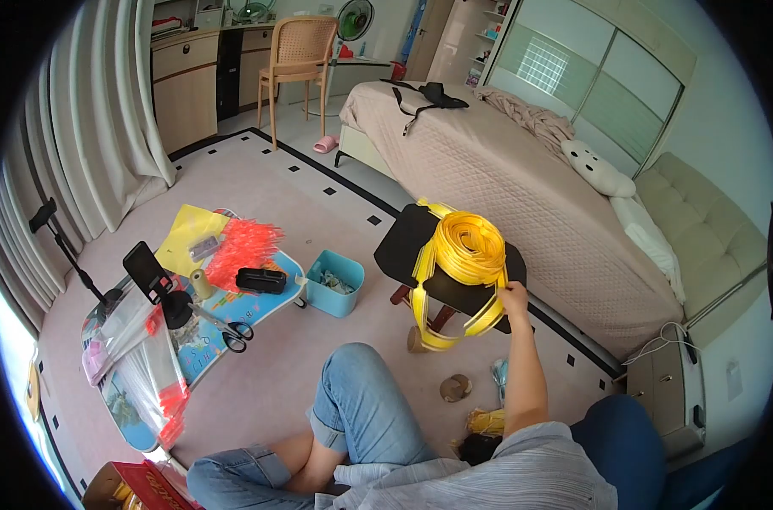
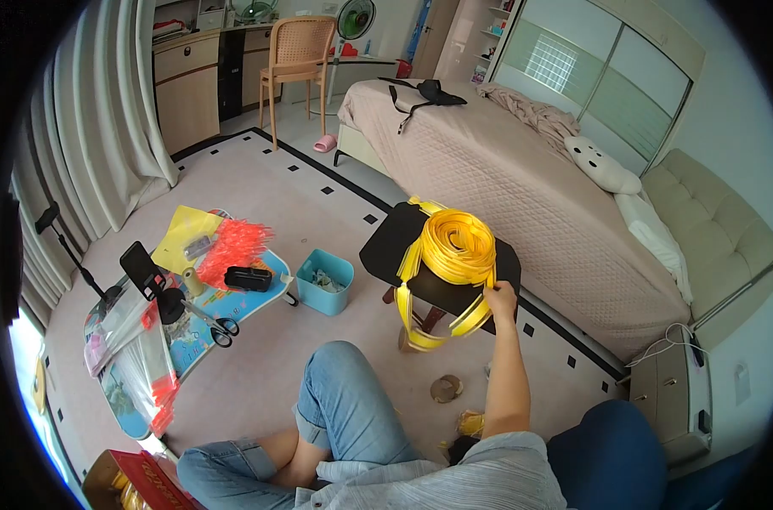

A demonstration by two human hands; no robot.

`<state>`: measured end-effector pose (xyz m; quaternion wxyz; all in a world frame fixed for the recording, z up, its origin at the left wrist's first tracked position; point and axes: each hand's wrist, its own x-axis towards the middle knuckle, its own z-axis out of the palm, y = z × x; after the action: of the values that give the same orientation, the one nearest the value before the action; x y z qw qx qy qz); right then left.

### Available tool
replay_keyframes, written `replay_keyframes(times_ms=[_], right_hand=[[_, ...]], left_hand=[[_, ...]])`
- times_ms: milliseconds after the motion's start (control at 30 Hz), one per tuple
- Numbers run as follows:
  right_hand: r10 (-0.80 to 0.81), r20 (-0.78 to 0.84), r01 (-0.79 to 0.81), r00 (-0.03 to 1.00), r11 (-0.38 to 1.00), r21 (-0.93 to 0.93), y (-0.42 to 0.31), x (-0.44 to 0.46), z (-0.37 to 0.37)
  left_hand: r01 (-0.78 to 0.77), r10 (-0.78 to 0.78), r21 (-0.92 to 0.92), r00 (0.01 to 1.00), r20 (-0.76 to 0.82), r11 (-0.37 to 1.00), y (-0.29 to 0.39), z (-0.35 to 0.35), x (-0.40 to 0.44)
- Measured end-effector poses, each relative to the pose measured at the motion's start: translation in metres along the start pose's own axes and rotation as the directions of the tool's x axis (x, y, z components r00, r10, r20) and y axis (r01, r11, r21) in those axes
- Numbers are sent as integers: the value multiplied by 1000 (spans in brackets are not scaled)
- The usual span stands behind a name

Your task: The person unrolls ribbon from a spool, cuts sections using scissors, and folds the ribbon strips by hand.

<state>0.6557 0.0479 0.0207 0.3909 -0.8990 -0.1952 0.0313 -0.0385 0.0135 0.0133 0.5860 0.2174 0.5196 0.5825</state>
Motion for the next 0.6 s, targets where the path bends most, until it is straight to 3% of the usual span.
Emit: replay_keyframes(times_ms=[33,67,133,200,233,267,300,367,433,467,600], right_hand=[[-31,-68,46,997,972,232,-2,-11,-2],[-202,-249,283,947,892,353,-3,-27,2],[-487,-289,565,825,732,381,-50,-94,-4],[-565,-232,601,792,656,456,-90,-163,1],[-634,-114,624,765,686,374,-112,-202,-6],[-804,-191,817,563,507,273,-114,-223,8],[-882,-124,881,455,425,209,-122,-246,9],[-921,-48,854,387,338,395,-127,-294,22],[-973,22,893,229,219,394,-123,-327,32],[-987,71,909,143,159,386,-121,-340,37],[-992,128,877,5,66,476,-118,-385,59]], left_hand=[[6,-6,18,1000,5,1000,-1,-1,-2],[13,-14,43,1000,22,999,-1,-2,-5],[32,-38,108,998,57,994,-1,-4,-10],[45,-70,188,989,128,981,-1,-4,-17],[48,-89,230,981,170,972,0,-3,-20],[42,-107,274,968,226,961,-1,-2,-23],[29,-125,318,951,284,948,-1,-1,-27],[-16,-159,393,898,409,920,-4,5,-35],[-108,-153,432,837,526,896,-14,13,-45],[-181,-115,430,808,578,885,-25,21,-50],[-424,105,402,782,614,811,-56,59,-68]])
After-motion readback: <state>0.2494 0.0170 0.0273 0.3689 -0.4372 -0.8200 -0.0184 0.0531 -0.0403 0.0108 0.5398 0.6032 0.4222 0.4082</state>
